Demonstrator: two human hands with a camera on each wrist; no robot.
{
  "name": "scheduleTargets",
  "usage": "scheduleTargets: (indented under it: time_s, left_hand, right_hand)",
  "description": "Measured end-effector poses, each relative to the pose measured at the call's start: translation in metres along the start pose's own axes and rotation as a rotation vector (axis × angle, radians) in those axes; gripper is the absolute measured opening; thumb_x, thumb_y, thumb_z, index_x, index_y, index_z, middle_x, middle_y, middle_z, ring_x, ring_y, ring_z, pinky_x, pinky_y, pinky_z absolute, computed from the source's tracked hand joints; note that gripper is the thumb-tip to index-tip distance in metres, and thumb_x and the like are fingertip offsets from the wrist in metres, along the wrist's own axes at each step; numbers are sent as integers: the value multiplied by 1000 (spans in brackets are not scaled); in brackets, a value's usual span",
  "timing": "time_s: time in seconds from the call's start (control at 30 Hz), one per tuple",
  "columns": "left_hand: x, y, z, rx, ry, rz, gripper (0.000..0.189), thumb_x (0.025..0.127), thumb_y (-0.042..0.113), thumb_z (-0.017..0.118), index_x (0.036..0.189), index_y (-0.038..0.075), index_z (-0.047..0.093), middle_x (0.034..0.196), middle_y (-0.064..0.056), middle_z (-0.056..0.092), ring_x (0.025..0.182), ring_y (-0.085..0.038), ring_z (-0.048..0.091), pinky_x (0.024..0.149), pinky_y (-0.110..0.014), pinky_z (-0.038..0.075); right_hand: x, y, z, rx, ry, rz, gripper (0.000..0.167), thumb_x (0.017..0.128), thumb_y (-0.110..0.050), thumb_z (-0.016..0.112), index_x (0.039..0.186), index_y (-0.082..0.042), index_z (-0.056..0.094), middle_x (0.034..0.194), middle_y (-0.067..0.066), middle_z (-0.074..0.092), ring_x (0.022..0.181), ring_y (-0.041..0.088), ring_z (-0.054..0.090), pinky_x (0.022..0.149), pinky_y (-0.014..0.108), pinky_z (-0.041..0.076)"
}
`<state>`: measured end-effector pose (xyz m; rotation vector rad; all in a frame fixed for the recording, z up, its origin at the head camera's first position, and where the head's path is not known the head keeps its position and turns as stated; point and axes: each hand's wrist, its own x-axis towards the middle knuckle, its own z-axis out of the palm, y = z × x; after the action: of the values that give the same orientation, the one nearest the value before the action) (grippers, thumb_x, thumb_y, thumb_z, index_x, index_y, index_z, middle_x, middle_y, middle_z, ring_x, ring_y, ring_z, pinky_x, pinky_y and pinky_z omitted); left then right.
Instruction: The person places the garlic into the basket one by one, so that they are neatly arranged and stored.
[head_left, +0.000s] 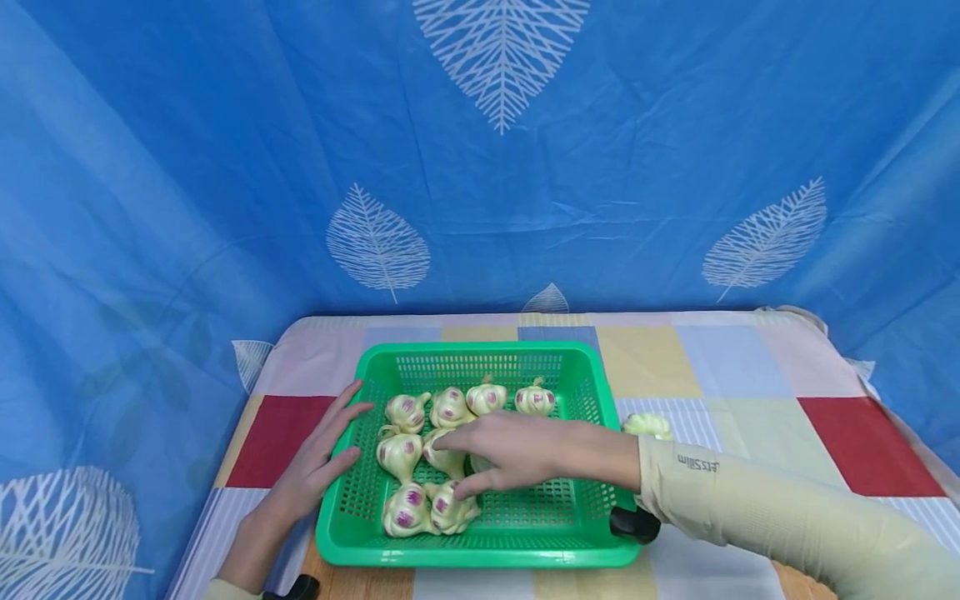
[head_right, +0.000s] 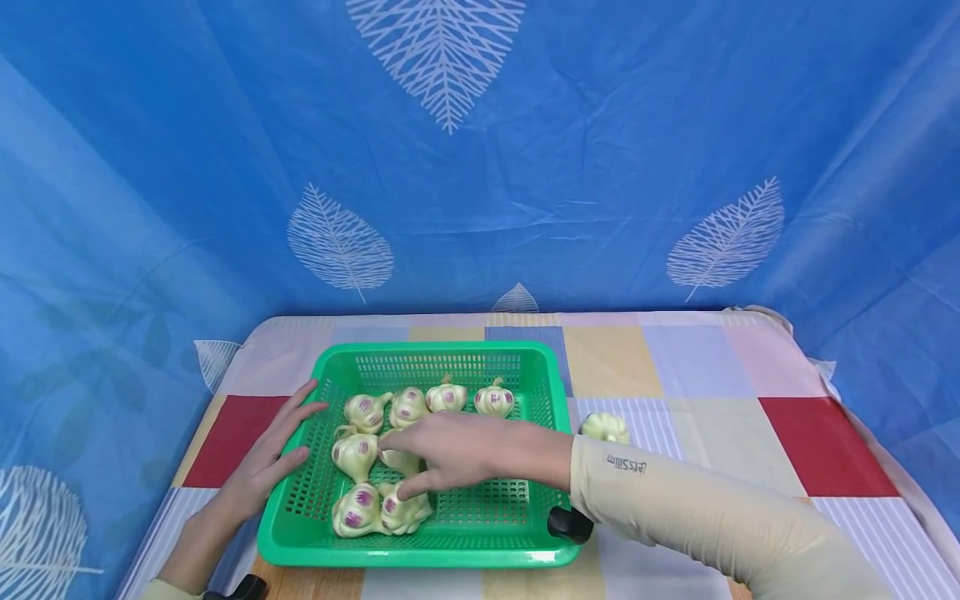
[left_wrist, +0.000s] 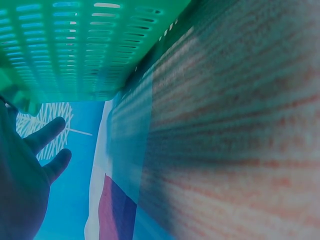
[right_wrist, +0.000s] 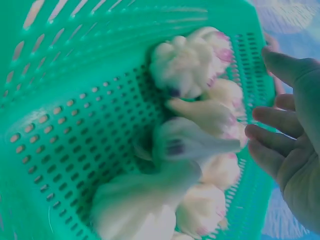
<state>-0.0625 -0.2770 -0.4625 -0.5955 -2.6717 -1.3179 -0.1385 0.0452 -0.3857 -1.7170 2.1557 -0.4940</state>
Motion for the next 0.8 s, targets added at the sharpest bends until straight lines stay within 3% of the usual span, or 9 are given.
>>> scheduleTargets:
  time_s: [0.33, 0.67, 0.8]
  left_hand:
    - [-2, 0, 0, -4, -3, -15, 57, 93, 11, 55, 149, 8, 44, 167, -3, 14, 149, -14, 16, 100, -71, 35]
    - [0, 0, -1, -5, -6, -1, 57, 93, 10, 56, 149, 8, 44, 167, -4, 14, 150, -13, 15, 99, -72, 34]
    - [0, 0, -2, -6, -4, -8, 57, 93, 11, 56, 149, 8, 45, 167, -4, 14, 150, -14, 15, 100, -72, 34]
  right_hand:
    - [-37, -2, -21, 7, 40, 141, 81, 96, -66, 49, 158, -15, 36, 161, 3, 35, 150, 19, 24, 114, 44, 33]
    - [-79, 9, -16, 135, 237, 299, 83, 94, -61, 60, 161, -27, 25, 164, -8, 24, 152, 15, 14, 117, 50, 25]
    - [-96, 15, -8, 159, 320, 345, 85, 93, -53, 67, 161, -32, 21, 166, -9, 19, 153, 22, 13, 115, 57, 24]
